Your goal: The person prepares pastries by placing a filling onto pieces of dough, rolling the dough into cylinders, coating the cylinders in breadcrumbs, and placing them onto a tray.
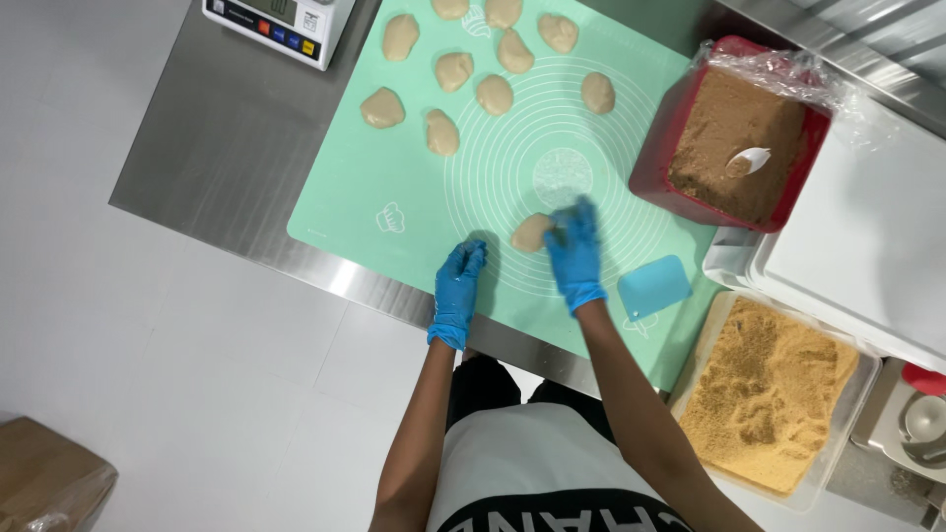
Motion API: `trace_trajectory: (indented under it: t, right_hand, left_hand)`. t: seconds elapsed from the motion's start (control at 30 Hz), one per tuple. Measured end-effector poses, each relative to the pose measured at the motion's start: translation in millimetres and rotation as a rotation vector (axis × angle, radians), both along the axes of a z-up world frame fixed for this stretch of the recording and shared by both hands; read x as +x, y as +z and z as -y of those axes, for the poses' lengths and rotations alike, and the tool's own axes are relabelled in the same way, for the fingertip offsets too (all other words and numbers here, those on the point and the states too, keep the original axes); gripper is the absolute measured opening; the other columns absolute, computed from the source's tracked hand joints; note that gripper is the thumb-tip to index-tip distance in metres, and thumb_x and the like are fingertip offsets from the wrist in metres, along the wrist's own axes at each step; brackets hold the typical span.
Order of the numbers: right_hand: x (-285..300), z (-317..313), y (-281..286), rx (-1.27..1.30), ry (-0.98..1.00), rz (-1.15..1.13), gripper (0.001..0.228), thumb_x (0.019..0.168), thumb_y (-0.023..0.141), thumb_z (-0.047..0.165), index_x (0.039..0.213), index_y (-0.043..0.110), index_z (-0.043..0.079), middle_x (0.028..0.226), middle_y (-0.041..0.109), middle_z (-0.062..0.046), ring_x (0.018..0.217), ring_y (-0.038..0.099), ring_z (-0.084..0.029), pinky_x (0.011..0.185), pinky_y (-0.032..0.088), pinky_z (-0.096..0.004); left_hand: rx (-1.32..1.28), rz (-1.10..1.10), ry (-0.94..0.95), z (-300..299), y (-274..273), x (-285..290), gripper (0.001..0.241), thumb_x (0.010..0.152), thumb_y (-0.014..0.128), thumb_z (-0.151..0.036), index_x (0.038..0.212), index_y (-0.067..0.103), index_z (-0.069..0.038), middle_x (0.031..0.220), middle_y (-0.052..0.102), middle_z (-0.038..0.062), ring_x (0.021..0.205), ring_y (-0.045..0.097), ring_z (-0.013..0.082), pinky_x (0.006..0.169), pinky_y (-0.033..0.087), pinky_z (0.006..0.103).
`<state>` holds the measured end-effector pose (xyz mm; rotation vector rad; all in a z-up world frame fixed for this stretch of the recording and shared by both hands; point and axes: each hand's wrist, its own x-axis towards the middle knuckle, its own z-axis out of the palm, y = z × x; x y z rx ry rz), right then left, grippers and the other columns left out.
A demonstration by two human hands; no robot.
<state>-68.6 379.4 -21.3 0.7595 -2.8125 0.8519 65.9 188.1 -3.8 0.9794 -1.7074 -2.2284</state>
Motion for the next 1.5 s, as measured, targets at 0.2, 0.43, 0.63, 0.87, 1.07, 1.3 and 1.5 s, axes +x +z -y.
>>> trace_trajectory:
  t: [0.2, 0.43, 0.63, 0.87, 1.07, 1.3, 1.5]
  right_hand:
    - [-20.0, 4.9, 23.3, -0.578, 0.125, 0.814, 0.029, 0.095, 0.075, 0.004, 0.123, 0.065, 0.005, 0.115, 0.064, -0.016, 0.103, 0.066, -0.022, 0.097, 0.052, -0.036]
    - [-55.4, -65.4, 157.5, -0.164, 0.297, 0.448, 0.03, 0.092, 0.073, 0.01, 0.122, 0.07, 0.011, 0.112, 0.069, -0.009, 0.099, 0.068, -0.02, 0.087, 0.055, -0.035]
    - [-182.8, -163.7, 188.0, 0.571, -0.017, -0.304, 0.027, 0.088, 0.073, 0.023, 0.113, 0.076, 0.016, 0.106, 0.068, -0.009, 0.094, 0.065, -0.035, 0.077, 0.051, -0.047]
    - [-214.6, -197.0, 155.0, 0.669, 0.054, -0.144, 0.015, 0.1, 0.068, 0.025, 0.111, 0.069, 0.014, 0.096, 0.069, -0.008, 0.082, 0.066, -0.032, 0.078, 0.051, -0.046]
    - [-212.8, -157.0, 159.6, 0.418, 0.454, -0.263, 0.023, 0.098, 0.063, 0.015, 0.119, 0.068, 0.01, 0.089, 0.071, -0.009, 0.076, 0.068, -0.029, 0.075, 0.054, -0.043]
    - [-213.2, -135.3, 164.4, 0.411, 0.557, 0.022, 0.016, 0.1, 0.061, 0.024, 0.108, 0.072, 0.016, 0.097, 0.075, -0.008, 0.082, 0.07, -0.033, 0.077, 0.056, -0.044]
    - [-191.0, -140.1, 186.9, 0.227, 0.439, 0.237, 0.02, 0.099, 0.06, 0.027, 0.107, 0.071, 0.013, 0.094, 0.074, -0.013, 0.079, 0.071, -0.035, 0.069, 0.056, -0.045]
  left_hand:
    - [0.588, -0.329, 0.118, -20.1, 3.2, -26.5, 0.047, 0.102, 0.058, -0.024, 0.145, 0.053, -0.006, 0.14, 0.062, 0.009, 0.124, 0.062, 0.0182, 0.106, 0.052, 0.0308]
    - [0.891, -0.384, -0.104, -95.0, 39.1, -58.2, 0.048, 0.101, 0.061, -0.014, 0.146, 0.053, 0.001, 0.141, 0.059, 0.014, 0.128, 0.061, 0.0251, 0.111, 0.051, 0.0409]
    - [-0.07, 0.002, -0.437, -90.7, 42.8, -47.4, 0.031, 0.098, 0.068, -0.015, 0.127, 0.074, -0.006, 0.119, 0.077, 0.006, 0.109, 0.069, 0.0188, 0.099, 0.052, 0.0314]
    - [-0.03, 0.068, -0.383, -87.5, 60.8, -53.8, 0.039, 0.095, 0.068, -0.018, 0.133, 0.068, -0.007, 0.127, 0.073, 0.006, 0.118, 0.067, 0.0177, 0.104, 0.049, 0.0295]
    - [0.587, -0.061, -0.355, -111.6, 71.5, -89.1, 0.053, 0.1, 0.055, -0.018, 0.15, 0.05, 0.001, 0.146, 0.059, 0.013, 0.131, 0.058, 0.0206, 0.109, 0.047, 0.03]
    - [0.73, -0.126, -0.326, -128.3, 78.9, -106.7, 0.052, 0.103, 0.053, -0.015, 0.15, 0.046, 0.005, 0.145, 0.056, 0.017, 0.132, 0.057, 0.0235, 0.112, 0.046, 0.034]
    - [0.781, -0.145, -0.329, -137.2, 86.3, -107.1, 0.049, 0.104, 0.054, -0.015, 0.147, 0.051, 0.008, 0.14, 0.059, 0.019, 0.128, 0.058, 0.0258, 0.111, 0.047, 0.035]
